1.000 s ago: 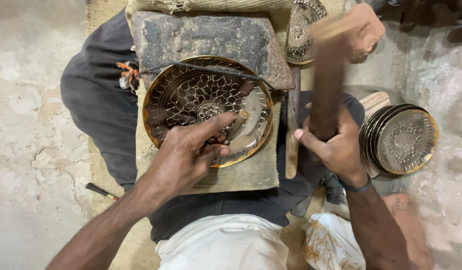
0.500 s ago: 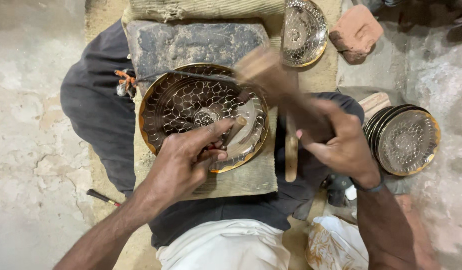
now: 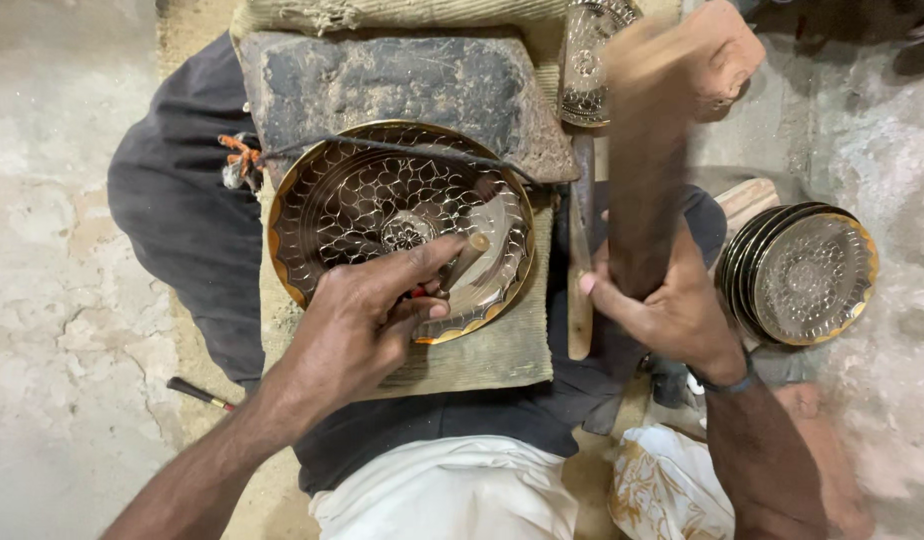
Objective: The person uses a hammer and a small metal punch to create a decorative pattern on a brass plate. They repeatedly strike the punch to form a series of indentations across the plate's surface.
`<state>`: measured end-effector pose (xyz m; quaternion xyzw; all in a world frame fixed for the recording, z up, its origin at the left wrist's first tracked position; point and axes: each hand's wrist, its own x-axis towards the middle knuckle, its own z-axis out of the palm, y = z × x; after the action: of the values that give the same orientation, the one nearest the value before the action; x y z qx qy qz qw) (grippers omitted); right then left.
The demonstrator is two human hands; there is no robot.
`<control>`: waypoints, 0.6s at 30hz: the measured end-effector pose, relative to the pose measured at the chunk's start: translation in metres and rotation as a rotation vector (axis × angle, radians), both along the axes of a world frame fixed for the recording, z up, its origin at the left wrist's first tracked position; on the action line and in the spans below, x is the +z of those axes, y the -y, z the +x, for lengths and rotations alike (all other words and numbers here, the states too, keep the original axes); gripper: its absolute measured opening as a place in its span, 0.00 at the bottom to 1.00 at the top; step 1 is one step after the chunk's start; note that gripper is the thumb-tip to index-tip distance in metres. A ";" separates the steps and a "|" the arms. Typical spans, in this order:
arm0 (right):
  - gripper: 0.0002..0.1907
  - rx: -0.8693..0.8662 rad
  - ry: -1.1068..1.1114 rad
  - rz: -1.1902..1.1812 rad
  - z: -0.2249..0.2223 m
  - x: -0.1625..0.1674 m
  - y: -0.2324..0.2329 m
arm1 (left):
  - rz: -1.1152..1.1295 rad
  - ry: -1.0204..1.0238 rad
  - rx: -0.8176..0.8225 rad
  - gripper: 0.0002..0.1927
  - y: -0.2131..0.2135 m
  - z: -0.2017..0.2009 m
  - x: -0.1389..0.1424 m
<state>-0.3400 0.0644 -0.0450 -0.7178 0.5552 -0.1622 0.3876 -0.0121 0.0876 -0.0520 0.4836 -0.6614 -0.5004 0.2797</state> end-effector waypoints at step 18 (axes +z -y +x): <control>0.30 0.086 0.013 -0.079 0.020 0.006 -0.008 | -0.066 0.015 -0.036 0.36 0.004 0.005 0.010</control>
<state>-0.3198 0.0724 -0.0388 -0.7546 0.5143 -0.1719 0.3695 -0.0073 0.0838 -0.0420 0.4657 -0.6883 -0.4796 0.2817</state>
